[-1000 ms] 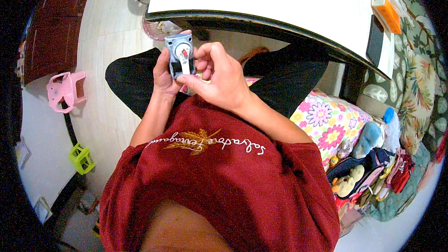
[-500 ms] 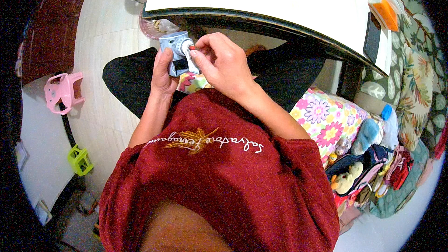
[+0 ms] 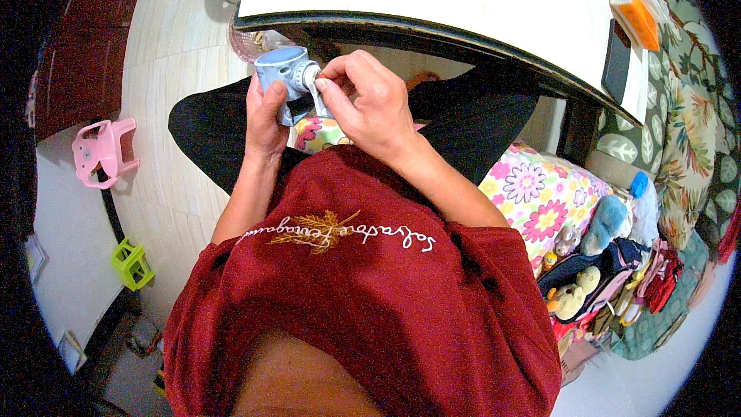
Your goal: The person sharpens colored pencils using a manual rotary sharpener and empties the shavings into a waste basket.
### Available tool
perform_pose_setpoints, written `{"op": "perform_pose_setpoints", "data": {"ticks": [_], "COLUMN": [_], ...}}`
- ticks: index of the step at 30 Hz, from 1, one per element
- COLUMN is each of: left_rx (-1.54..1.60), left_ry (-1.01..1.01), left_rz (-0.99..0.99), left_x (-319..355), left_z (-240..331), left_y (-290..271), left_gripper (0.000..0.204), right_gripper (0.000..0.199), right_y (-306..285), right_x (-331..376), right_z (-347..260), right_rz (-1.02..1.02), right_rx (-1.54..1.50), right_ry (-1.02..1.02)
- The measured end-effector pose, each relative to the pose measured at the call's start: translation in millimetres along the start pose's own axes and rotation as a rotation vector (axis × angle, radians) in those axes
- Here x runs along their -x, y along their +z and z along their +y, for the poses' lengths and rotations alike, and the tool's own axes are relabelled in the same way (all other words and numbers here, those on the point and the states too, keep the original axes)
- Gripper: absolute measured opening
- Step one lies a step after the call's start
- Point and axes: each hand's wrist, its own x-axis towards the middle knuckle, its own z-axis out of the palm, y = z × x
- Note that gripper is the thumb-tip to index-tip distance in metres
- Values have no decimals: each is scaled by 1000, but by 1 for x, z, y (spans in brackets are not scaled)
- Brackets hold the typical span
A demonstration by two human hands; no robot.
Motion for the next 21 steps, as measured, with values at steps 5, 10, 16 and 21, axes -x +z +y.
{"op": "perform_pose_setpoints", "data": {"ticks": [5,10,16,21], "left_rx": [-126,-115,-112,-194], "left_ry": [57,54,44,88], "left_rz": [26,0,-33,-30], "left_x": [6,6,3,3], "left_z": [4,7,10,14], "left_y": [3,-3,-5,-5], "left_gripper": [74,76,76,77], "right_gripper": [8,9,10,12], "right_y": [-4,-6,-4,-6], "right_x": [-3,-3,-4,-8], "right_z": [1,3,1,7], "right_rz": [-19,-65,-19,-46], "right_rx": [-88,-114,-177,-98], "right_ry": [16,75,127,20]}}
